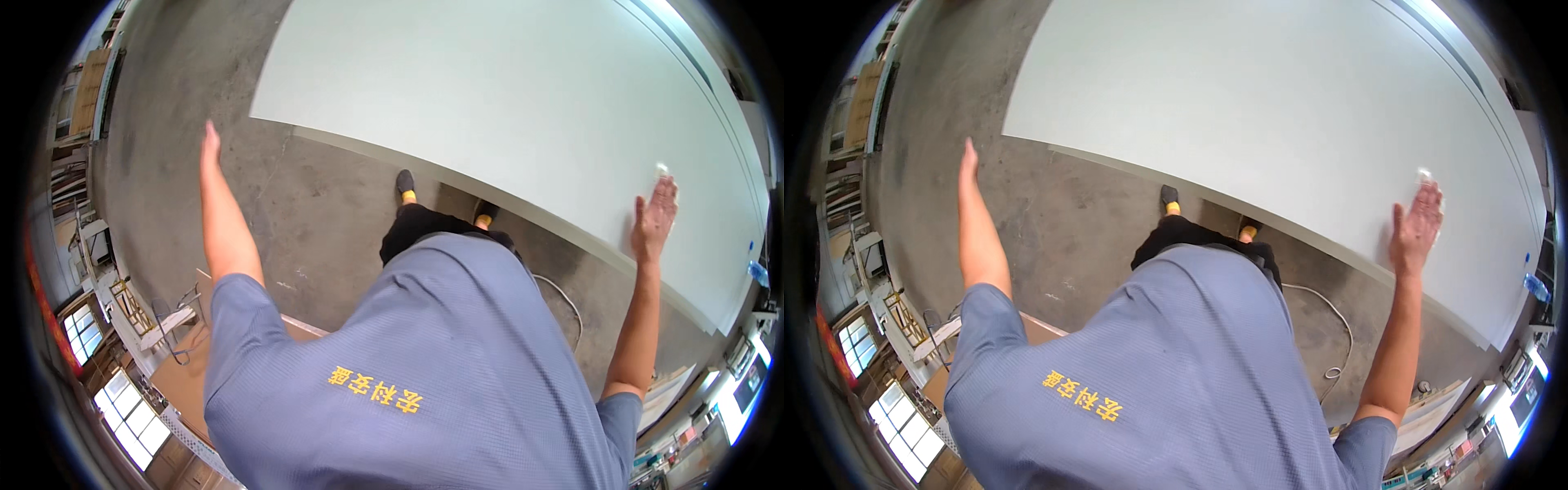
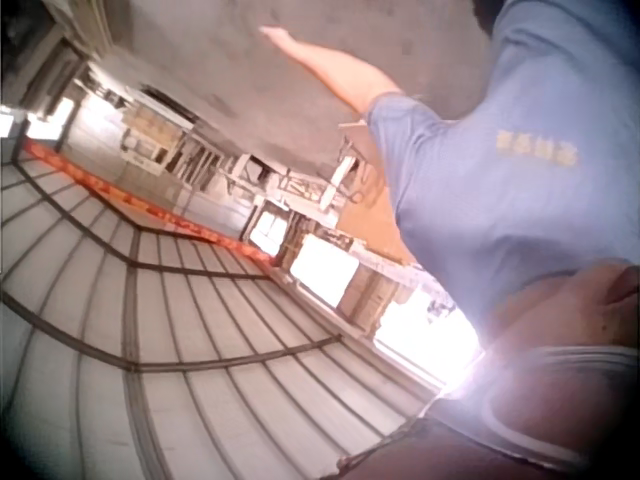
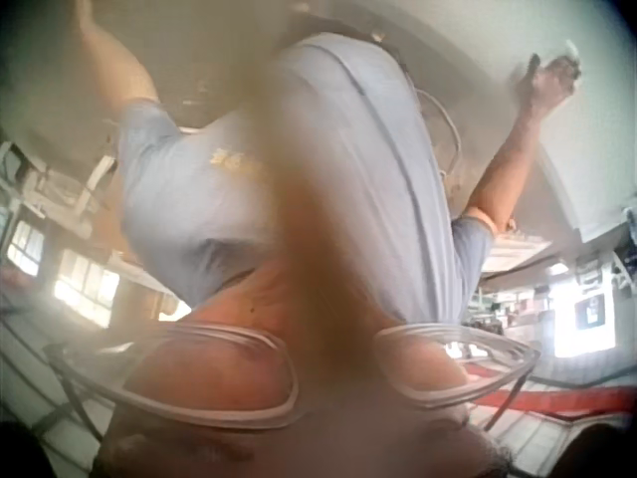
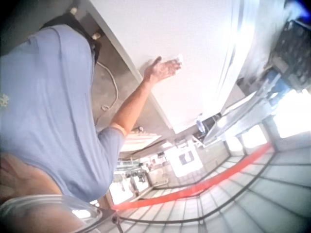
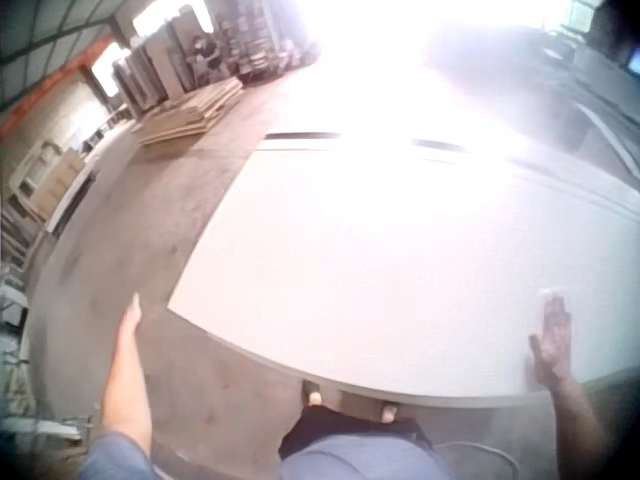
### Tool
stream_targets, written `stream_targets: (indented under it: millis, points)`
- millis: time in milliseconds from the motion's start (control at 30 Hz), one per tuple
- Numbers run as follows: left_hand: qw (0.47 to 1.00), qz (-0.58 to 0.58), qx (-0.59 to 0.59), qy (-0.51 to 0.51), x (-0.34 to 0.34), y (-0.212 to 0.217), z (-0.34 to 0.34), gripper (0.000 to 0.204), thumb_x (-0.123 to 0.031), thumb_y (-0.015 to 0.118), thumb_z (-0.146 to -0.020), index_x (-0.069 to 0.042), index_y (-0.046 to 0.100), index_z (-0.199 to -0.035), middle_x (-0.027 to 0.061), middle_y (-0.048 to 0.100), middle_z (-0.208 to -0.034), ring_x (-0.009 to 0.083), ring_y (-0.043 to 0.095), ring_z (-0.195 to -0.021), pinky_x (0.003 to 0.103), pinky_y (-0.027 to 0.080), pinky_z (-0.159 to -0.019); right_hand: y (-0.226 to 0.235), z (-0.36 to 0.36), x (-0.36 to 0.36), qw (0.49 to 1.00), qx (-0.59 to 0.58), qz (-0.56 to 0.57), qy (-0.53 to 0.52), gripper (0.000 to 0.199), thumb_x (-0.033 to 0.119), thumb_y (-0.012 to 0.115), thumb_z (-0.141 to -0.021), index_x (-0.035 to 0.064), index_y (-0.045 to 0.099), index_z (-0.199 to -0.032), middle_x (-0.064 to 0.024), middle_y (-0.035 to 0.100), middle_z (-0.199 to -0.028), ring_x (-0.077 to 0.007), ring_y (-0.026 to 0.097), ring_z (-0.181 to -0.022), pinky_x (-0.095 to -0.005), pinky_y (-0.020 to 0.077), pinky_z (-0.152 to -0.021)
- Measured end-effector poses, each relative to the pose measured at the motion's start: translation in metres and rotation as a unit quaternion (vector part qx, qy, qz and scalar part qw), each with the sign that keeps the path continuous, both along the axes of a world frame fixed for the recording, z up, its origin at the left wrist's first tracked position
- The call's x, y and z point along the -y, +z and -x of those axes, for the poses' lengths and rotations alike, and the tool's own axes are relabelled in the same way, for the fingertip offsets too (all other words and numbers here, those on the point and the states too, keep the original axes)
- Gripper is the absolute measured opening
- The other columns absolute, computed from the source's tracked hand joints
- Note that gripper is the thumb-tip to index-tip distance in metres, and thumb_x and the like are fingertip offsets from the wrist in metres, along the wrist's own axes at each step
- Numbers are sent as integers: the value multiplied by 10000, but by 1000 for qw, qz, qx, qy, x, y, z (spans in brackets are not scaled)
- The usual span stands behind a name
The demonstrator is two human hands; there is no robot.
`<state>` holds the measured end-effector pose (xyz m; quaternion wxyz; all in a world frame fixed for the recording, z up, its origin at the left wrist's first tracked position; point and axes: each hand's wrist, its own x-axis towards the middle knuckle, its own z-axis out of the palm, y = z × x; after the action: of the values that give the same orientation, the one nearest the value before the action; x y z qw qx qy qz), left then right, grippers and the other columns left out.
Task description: The person wipes a large white panel with a cloth, applies liquid from a bottle, and continues wiping before moving a wooden panel onto a stack.
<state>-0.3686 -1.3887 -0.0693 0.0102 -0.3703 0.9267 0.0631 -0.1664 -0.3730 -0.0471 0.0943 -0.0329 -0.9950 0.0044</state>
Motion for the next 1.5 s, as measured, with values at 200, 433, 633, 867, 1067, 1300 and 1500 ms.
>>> stream_targets:
  millis: [200, 433, 633, 867, 1067, 1300, 1500]
  points:
    - [975, -201, -93, -1, 24, -171, -151, 618, -495, 549, -1044, 52, 621, -1323, 267, 633, -1370, 401, 582, -1313, 463, 451, -1105, 48, 84, 266, 988, 82, -10, 133, 972, 640, 439, -1009, -57, 169, -1631, -208, 153, -1725, -352, 82, -1613, -457, 45, -1307]
    - [869, -484, -93, 33, -142, -236, -216, 648, -438, 575, -1058, 35, 489, -1493, 239, 546, -1501, 339, 513, -1412, 419, 402, -1162, 64, 180, 498, 937, 123, 11, 327, 1002, 633, 579, -942, -61, 278, -1598, -219, 242, -1695, -357, 159, -1599, -467, 114, -1300]
    - [877, -470, -87, -39, -154, -175, -175, 633, -445, 587, -1057, 22, 507, -1476, 234, 583, -1452, 334, 569, -1351, 408, 446, -1111, 56, 220, 613, 894, 94, 76, 432, 988, 407, 789, -800, -43, 355, -1565, -218, 314, -1667, -361, 258, -1569, -493, 203, -1281]
    - [869, -481, -115, 24, -130, -188, -203, 678, -514, 548, -1059, 4, 495, -1494, 235, 563, -1471, 346, 565, -1351, 421, 441, -1122, 71, 197, 601, 901, 148, 29, 408, 906, 123, 688, -710, -61, 381, -1542, -235, 304, -1668, -393, 257, -1564, -508, 187, -1283]
    - [846, -506, -165, 3, -137, -155, -155, 649, -471, 542, -1071, 1, 470, -1510, 231, 534, -1499, 324, 544, -1373, 416, 426, -1138, 61, 191, 605, 895, 140, 42, 422, 907, 150, 617, -701, -83, 377, -1544, -244, 290, -1676, -396, 225, -1580, -516, 132, -1290]
    - [790, -529, -310, 9, -147, -103, -105, 579, -349, 535, -1089, 4, 422, -1533, 199, 477, -1555, 308, 462, -1432, 414, 341, -1202, 67, 210, 625, 889, 129, 29, 438, 938, 232, 679, -719, -60, 356, -1550, -241, 293, -1673, -395, 239, -1571, -511, 170, -1293]
    - [804, -424, -393, -138, -174, -12, -61, 604, -308, 607, -1057, -2, 404, -1536, 198, 465, -1556, 328, 444, -1444, 443, 328, -1213, 60, 162, 553, 921, 163, 26, 353, 879, 148, 638, -720, -108, 384, -1521, -272, 289, -1664, -411, 227, -1576, -526, 153, -1294]
